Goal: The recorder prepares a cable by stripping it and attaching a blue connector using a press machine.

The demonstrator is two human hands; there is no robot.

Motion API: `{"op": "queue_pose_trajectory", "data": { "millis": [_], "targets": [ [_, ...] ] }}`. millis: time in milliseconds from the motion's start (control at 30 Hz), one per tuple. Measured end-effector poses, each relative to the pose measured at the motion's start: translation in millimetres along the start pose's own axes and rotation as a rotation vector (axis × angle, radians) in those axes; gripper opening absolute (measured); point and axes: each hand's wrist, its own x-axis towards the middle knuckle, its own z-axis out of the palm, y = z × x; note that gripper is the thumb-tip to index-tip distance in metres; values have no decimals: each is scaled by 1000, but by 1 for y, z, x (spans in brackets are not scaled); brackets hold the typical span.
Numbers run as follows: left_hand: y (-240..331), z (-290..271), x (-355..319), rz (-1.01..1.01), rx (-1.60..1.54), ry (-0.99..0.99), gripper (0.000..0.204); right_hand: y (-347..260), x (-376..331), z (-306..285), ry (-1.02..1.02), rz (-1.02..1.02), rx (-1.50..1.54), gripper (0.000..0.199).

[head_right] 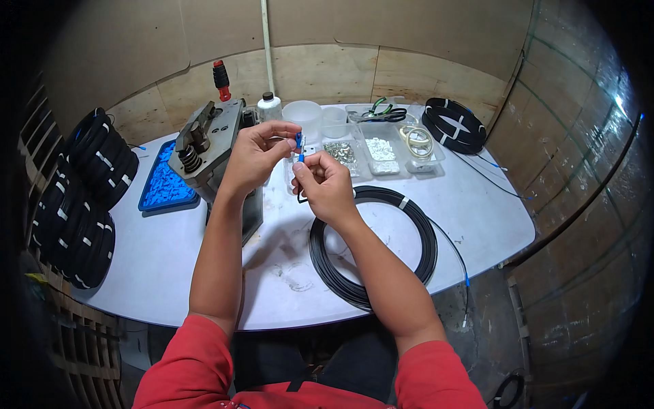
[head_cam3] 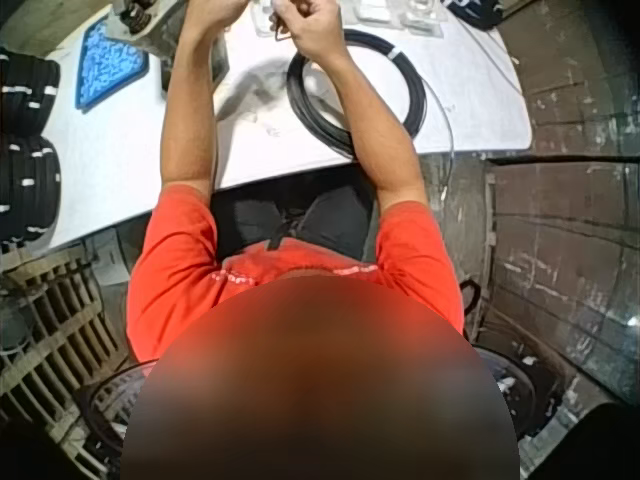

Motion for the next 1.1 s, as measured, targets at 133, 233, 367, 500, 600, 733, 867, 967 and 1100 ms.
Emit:
{"op": "queue_pose_trajectory", "data": {
  "millis": [133,233,367,500,600,733,867,967,1100],
  "targets": [
    [0,0,0,-4,11,1,24,0,0,0,-5,-1,0,14],
    [0,0,0,-4,8,-1,24,-1,0,0,-4,6,6,13],
    [-6,0,2,26,-16,-8,22,-1,0,0,-9,4,0,13],
    [-8,0,3,26,-30,6,20,-2,-1,1,-6,-1,7,13],
    [-5,2,2,-3,-50,24,20,-1,0,0,-7,-4,5,13],
    [-1,1,1,-32,-65,23,21,0,0,0,-7,-5,6,12],
    [0,0,1,-41,1,41,22,0,0,0,1,7,-2,12],
    [1,0,1,-31,13,41,22,-1,-1,1,-2,4,1,13],
    [-1,-1,1,-27,-22,33,21,-2,-1,1,3,-1,15,14]
  ]
}}
